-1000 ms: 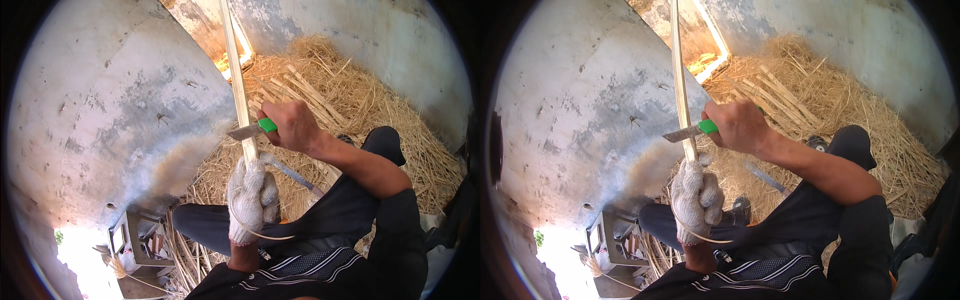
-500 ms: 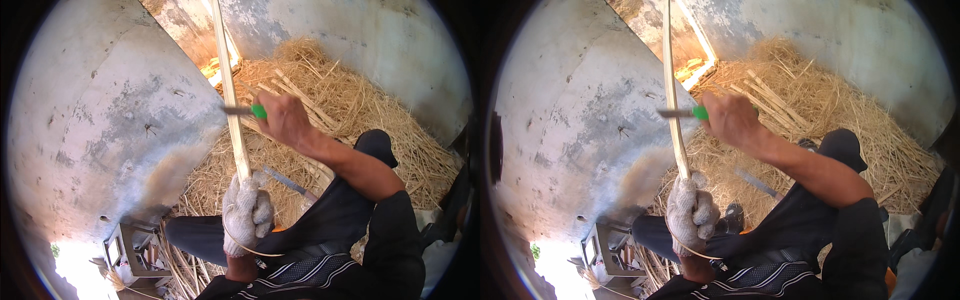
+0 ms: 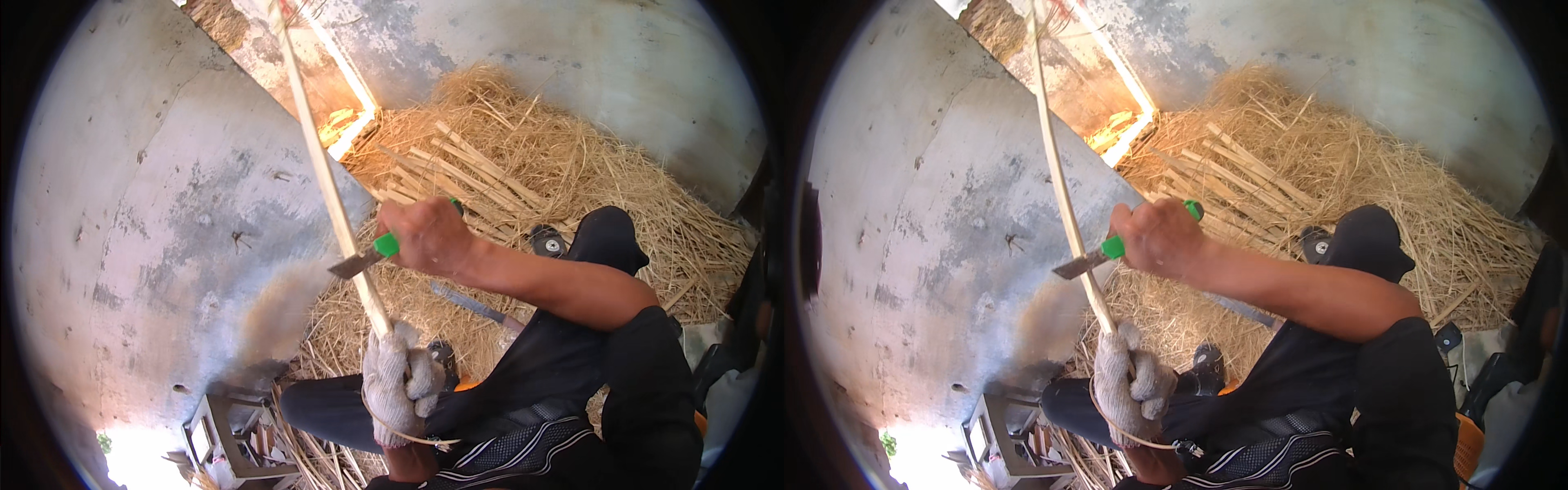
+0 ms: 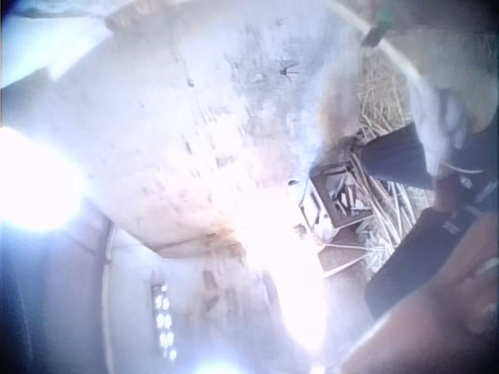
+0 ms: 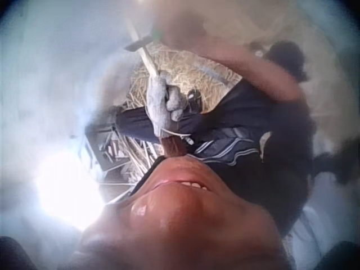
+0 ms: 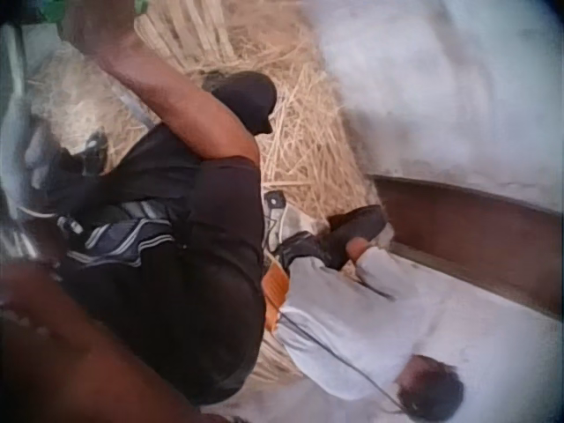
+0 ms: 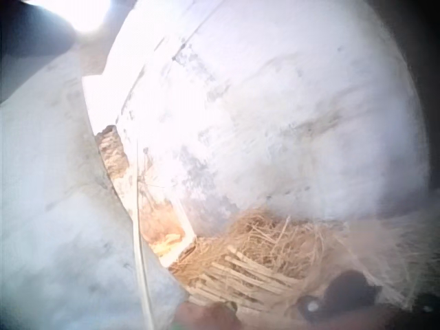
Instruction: The person sits on a straw-covered floor and uses a green-handled knife to shave the surface of a long bamboo pole. They hold the pole with a gloved left hand and repeatedly scrape the blade along its length to remove the outer layer, producing wood shavings.
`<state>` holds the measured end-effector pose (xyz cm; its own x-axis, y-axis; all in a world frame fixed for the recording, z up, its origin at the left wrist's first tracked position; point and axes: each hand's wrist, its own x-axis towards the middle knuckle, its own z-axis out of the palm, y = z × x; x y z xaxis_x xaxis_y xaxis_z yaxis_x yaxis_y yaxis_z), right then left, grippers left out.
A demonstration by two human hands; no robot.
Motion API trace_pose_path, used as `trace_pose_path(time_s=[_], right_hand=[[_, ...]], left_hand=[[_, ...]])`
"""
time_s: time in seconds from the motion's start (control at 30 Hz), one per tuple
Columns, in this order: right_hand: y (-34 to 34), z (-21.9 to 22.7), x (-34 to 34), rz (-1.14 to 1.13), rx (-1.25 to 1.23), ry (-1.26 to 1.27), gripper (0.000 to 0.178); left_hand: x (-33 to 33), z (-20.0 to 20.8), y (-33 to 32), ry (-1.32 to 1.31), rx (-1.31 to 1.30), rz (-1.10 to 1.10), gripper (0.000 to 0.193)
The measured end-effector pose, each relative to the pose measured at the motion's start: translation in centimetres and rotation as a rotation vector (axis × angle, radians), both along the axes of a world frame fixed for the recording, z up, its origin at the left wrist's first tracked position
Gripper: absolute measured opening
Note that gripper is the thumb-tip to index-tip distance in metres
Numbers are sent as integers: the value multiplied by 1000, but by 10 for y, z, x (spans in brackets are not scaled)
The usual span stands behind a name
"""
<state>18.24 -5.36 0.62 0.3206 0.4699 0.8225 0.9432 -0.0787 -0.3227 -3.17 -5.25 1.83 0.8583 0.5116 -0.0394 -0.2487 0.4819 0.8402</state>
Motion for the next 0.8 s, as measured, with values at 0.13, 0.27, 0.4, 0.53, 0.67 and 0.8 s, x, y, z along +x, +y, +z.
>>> trace_pose_path(time_s=[0.13, 0.27, 0.4, 0.53, 0.67, 0.8], right_hand=[[13, 7, 30, -166, -120, 157, 22], [13, 14, 55, -304, -56, 157, 24], [15, 10, 28, -105, -82, 348, 28], [4, 21, 10, 20, -177, 605, 29], [-15, 25, -4, 149, -37, 689, 33], [-17, 21, -4, 120, 138, 233, 24]], left_hand=[[-10, 0, -14, 28, -40, -64, 27], [-17, -10, -13, -75, -127, -165, 26], [-14, -7, -3, -123, -127, -232, 29], [-12, -3, 4, -184, -186, -219, 30], [-13, -3, 13, -224, -283, -182, 33], [-14, -5, 12, -184, -268, -183, 34]])
